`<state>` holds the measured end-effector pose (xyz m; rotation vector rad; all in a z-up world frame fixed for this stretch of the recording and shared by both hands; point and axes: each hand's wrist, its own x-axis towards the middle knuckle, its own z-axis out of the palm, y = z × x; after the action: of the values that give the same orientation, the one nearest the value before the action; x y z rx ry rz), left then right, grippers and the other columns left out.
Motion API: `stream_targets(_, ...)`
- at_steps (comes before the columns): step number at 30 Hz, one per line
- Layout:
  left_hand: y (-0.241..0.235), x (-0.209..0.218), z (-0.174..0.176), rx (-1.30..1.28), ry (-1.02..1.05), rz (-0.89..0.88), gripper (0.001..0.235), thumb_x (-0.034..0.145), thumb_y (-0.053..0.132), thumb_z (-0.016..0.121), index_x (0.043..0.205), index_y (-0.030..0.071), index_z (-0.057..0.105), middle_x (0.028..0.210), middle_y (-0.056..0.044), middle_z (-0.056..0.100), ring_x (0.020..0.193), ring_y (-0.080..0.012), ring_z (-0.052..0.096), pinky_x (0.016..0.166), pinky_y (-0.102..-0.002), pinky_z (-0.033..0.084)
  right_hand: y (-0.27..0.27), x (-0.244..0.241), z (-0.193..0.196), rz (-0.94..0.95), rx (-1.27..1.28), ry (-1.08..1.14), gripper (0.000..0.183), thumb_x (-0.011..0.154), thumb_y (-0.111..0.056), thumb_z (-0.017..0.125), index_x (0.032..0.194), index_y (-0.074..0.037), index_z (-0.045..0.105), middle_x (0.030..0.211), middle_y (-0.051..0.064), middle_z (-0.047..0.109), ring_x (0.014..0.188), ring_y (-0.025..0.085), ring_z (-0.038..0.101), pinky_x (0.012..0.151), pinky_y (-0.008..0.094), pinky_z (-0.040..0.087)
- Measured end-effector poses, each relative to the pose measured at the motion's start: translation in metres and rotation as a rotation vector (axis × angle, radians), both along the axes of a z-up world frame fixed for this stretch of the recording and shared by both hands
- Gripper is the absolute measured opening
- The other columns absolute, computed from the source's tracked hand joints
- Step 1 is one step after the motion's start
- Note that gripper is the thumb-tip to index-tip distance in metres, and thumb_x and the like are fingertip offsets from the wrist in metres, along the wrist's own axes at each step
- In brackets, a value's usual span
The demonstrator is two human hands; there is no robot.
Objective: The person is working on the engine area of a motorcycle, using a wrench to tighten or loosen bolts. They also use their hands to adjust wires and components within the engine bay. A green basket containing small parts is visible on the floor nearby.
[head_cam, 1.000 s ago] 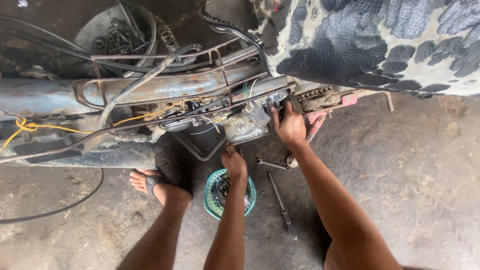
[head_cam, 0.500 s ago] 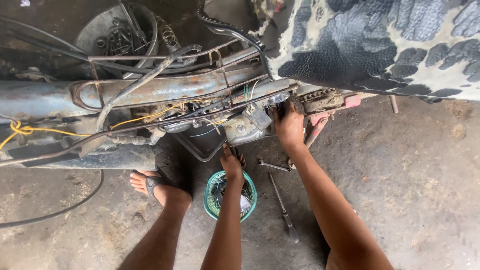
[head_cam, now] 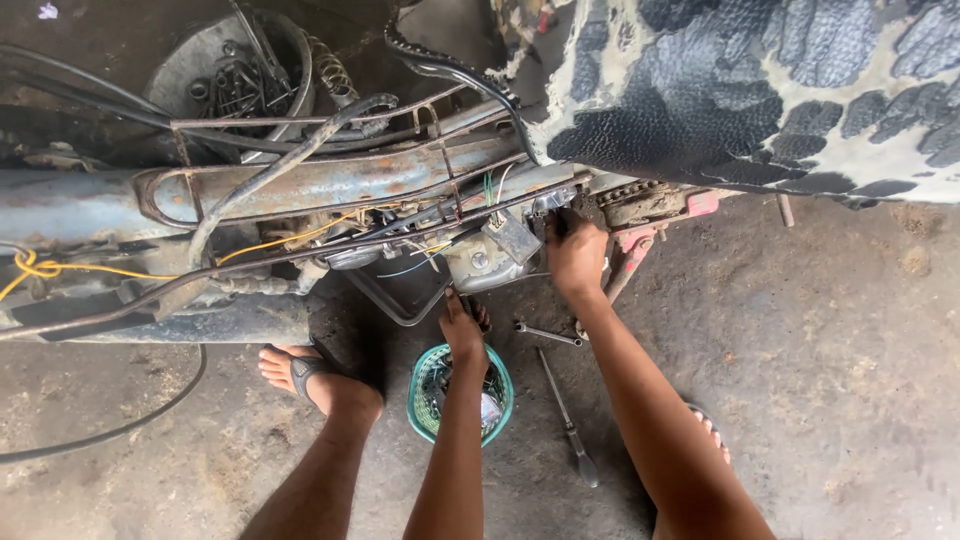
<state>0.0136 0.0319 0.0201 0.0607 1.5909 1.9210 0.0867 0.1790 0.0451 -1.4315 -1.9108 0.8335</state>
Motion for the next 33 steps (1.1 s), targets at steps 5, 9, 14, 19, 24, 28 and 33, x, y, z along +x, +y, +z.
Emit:
stream_targets(5,0.001,0.000,-0.004,-0.009,-0.005,0.011,0.056,0.095,0.047,0.032,0.053,0.011,0.042,0.045,-0.003,0.030,0.036,-0.0122,0.027,0.037,-0.027,0.023,0.008,0.007,0.009,0.016,-0.191,0.238,0.018,0.073,-0.026,0.067,0.072,-0.009,0.067,0.063,0.015,0.061,0.068,0.032,0.062,0.060,0.041,0.046)
stream_targets(9,-0.002,-0.001,-0.003,-0.032,-0.027,0.019,0.059,0.093,0.050,0.033,0.053,0.008,0.045,0.044,-0.006,0.034,0.037,-0.0147,0.035,0.036,-0.028,0.025,0.001,0.009,0.042,-0.002,-0.552,0.575,0.020,0.077,-0.018,0.064,0.084,0.001,0.065,0.070,0.015,0.062,0.064,0.023,0.058,0.057,0.035,0.049)
stream_targets(14,-0.004,-0.001,-0.010,-0.025,-0.035,0.038,0.058,0.092,0.050,0.035,0.054,0.008,0.045,0.045,-0.008,0.037,0.038,-0.0161,0.037,0.037,-0.028,0.027,0.000,-0.003,-0.007,-0.055,-0.214,0.201,0.017,0.076,-0.021,0.066,0.083,-0.005,0.065,0.073,0.017,0.064,0.075,0.034,0.063,0.060,0.043,0.048)
stream_targets(19,-0.007,0.000,-0.004,0.009,-0.041,0.038,0.056,0.091,0.051,0.039,0.054,0.010,0.044,0.045,-0.007,0.036,0.038,-0.0156,0.037,0.037,-0.028,0.027,0.000,-0.002,-0.016,-0.095,-0.070,0.018,0.017,0.077,-0.023,0.065,0.081,-0.007,0.062,0.071,0.016,0.065,0.075,0.035,0.063,0.061,0.046,0.049)
stream_targets(24,-0.002,-0.002,0.003,-0.248,-0.031,0.123,0.048,0.094,0.042,0.034,0.065,0.008,0.051,0.052,-0.008,0.047,0.042,-0.0146,0.043,0.038,-0.029,0.033,0.012,0.008,-0.016,0.087,-0.132,0.008,0.036,0.088,-0.038,0.049,0.077,-0.007,0.064,0.069,0.019,0.063,0.079,0.039,0.060,0.069,0.049,0.046)
stream_targets(28,0.018,-0.019,0.000,-0.379,-0.193,0.182,0.051,0.092,0.050,0.033,0.119,0.008,0.042,0.088,-0.016,0.056,0.072,-0.0266,0.060,0.069,-0.047,0.050,-0.018,0.030,-0.012,0.145,0.296,-0.026,0.018,0.078,-0.009,0.056,0.095,-0.005,0.064,0.081,0.016,0.063,0.082,0.033,0.061,0.071,0.041,0.050)
stream_targets(33,0.021,-0.061,-0.089,-0.575,0.029,0.280,0.042,0.095,0.038,0.027,0.106,0.005,0.052,0.095,-0.018,0.061,0.069,-0.0277,0.065,0.056,-0.044,0.055,-0.052,0.038,0.010,-0.327,-0.262,0.508,0.041,0.087,-0.027,0.057,0.115,0.001,0.050,0.106,0.029,0.055,0.096,0.040,0.056,0.083,0.051,0.045)
